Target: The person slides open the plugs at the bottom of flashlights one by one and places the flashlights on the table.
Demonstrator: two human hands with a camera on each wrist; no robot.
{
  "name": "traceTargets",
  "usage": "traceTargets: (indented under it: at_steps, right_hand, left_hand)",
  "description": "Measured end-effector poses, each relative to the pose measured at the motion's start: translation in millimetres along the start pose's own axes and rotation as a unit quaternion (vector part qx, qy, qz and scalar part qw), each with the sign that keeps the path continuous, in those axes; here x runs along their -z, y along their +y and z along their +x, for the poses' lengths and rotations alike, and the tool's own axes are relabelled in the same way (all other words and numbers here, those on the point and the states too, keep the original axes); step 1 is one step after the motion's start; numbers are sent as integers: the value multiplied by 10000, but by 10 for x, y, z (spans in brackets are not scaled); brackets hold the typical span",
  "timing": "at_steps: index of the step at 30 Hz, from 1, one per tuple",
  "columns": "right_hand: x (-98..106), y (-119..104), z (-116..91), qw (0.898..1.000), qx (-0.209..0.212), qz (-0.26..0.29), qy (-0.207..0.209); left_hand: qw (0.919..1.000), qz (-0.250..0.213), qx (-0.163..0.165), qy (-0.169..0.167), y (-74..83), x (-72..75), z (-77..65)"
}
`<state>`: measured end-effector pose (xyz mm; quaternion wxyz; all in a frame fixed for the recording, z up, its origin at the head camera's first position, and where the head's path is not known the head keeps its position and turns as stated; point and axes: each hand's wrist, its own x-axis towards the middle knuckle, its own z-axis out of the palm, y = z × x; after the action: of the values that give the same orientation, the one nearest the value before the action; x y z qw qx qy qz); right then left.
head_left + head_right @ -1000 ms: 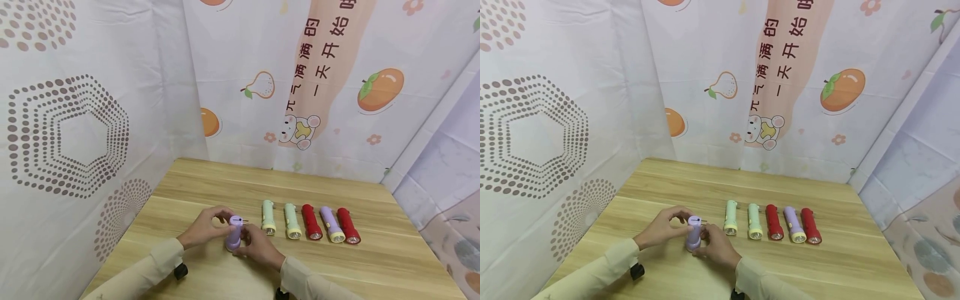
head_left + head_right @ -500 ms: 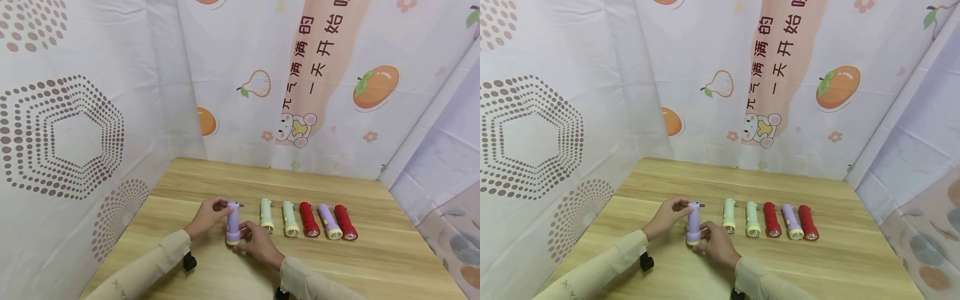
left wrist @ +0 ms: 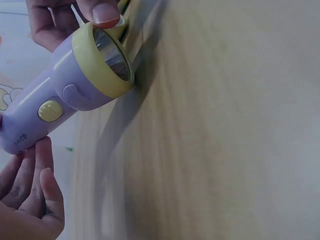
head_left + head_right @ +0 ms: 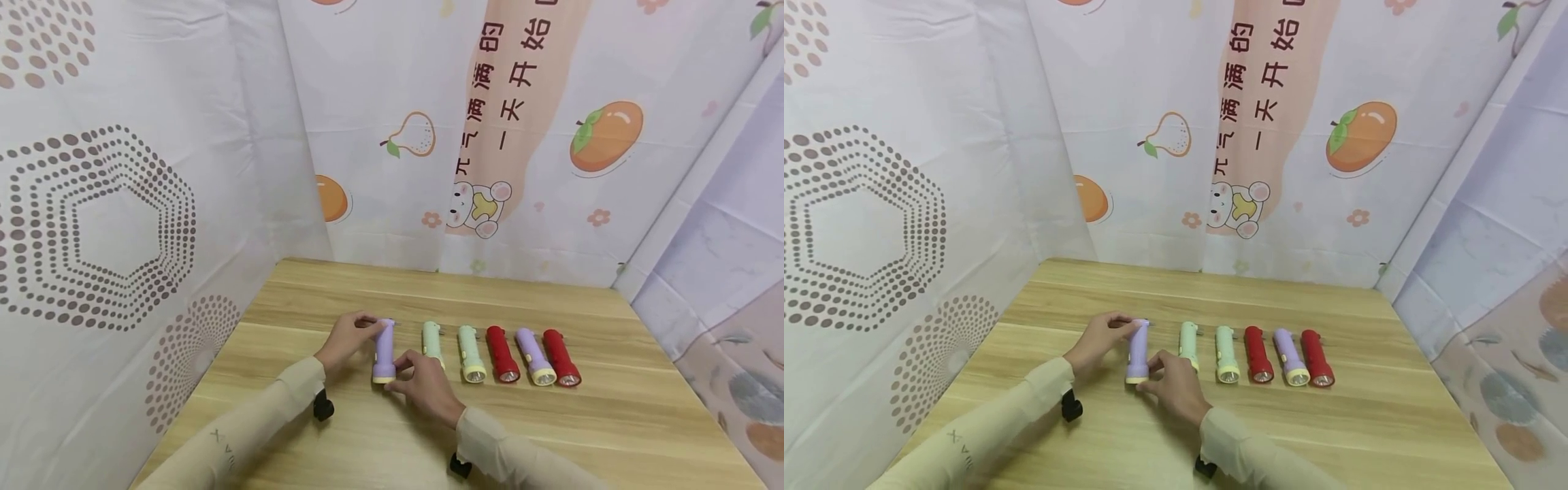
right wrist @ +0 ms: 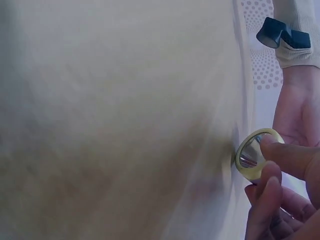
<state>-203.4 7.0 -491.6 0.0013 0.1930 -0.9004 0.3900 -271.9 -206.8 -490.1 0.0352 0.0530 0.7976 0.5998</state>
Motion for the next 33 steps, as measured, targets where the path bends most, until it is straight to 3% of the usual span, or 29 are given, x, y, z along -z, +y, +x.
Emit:
traceTargets:
  at_steps: [8, 13, 19, 26, 33]
  right_hand:
    - [11, 13, 109, 10000, 62, 74, -7]
    - [18, -40, 149, 9990, 125, 399, -161]
    - [36, -69, 198, 9995, 60, 226, -227]
    - [46, -66, 282, 9993, 267, -214, -156]
    - [45, -79, 311, 9994, 183, -72, -273]
  left_hand:
    - [9985, -428, 79, -347, -62, -7, 237]
    - [9968, -436, 501, -444, -108, -29, 354]
    - [9935, -493, 844, -580, -111, -38, 445]
    - [9925, -294, 860, -818, -58, -25, 513]
    - [9916, -32, 844, -981, -47, -46, 544]
